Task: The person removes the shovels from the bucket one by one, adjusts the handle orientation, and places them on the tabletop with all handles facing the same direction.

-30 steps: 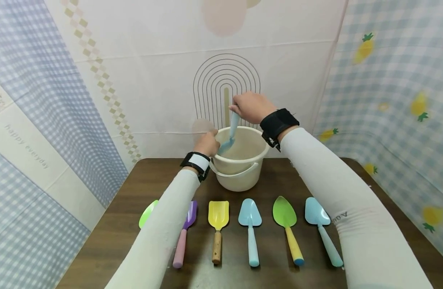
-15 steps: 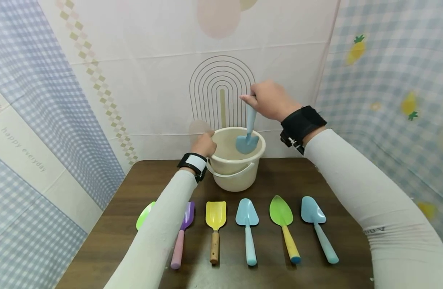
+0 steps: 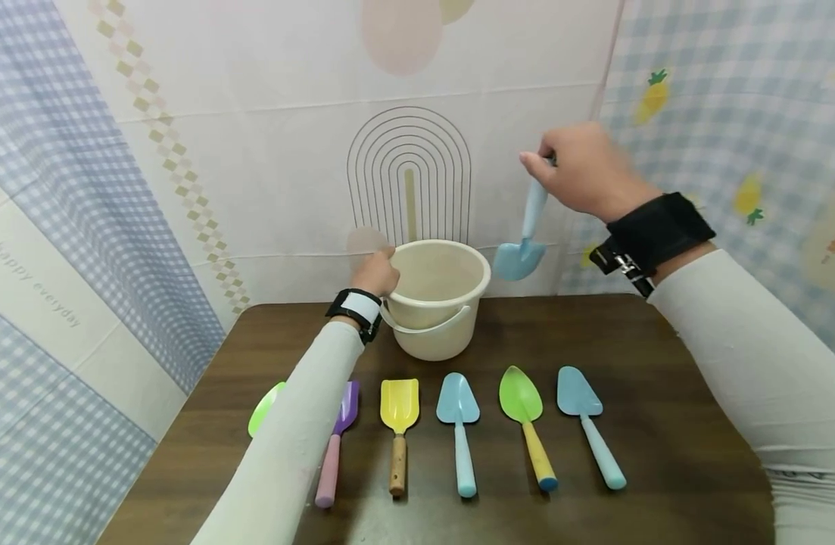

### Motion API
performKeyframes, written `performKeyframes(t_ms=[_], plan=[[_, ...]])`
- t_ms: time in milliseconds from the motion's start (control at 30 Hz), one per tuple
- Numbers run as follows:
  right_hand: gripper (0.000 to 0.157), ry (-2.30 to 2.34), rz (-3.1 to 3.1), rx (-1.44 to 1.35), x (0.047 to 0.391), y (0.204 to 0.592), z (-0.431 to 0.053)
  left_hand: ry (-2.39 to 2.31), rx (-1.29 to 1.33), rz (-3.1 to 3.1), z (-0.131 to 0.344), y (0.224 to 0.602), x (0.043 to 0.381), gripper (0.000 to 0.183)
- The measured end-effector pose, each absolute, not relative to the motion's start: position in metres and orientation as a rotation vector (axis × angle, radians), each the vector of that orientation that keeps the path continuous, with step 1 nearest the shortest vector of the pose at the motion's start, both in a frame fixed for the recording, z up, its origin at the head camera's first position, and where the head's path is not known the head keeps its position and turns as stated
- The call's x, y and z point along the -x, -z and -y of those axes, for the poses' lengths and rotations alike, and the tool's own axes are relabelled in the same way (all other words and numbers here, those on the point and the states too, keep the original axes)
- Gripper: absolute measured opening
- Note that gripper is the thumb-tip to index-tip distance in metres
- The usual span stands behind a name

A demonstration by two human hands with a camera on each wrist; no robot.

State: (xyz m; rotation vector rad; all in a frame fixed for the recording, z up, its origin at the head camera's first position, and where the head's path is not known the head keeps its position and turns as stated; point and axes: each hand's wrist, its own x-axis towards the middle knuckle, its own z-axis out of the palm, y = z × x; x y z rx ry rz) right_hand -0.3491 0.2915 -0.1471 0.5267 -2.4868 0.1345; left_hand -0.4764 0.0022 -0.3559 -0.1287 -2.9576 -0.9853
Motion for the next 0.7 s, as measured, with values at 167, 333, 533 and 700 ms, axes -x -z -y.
performKeyframes(t_ms=[167,333,533,700], plan=[[0.039,-0.103,2.530,-0.441,0.334,0.155,-0.322,0.959,0.124,2.947,-0.001,0.354,0.473,0.063],[0.043,-0.072,2.608,-0.311,0.317,0.170,-0.354,0.958,0.119,2.929,-0.003,0.354,0.469,0.061],[0.045,-0.034,2.664,-0.166,0.292,0.202,-0.387,0.979,0.100,2.935,-0.005,0.355,0.469,0.061],[0.041,0.053,2.745,-0.118,0.270,0.220,-0.411,0.974,0.091,2.929,-0.007,0.353,0.472,0.061]])
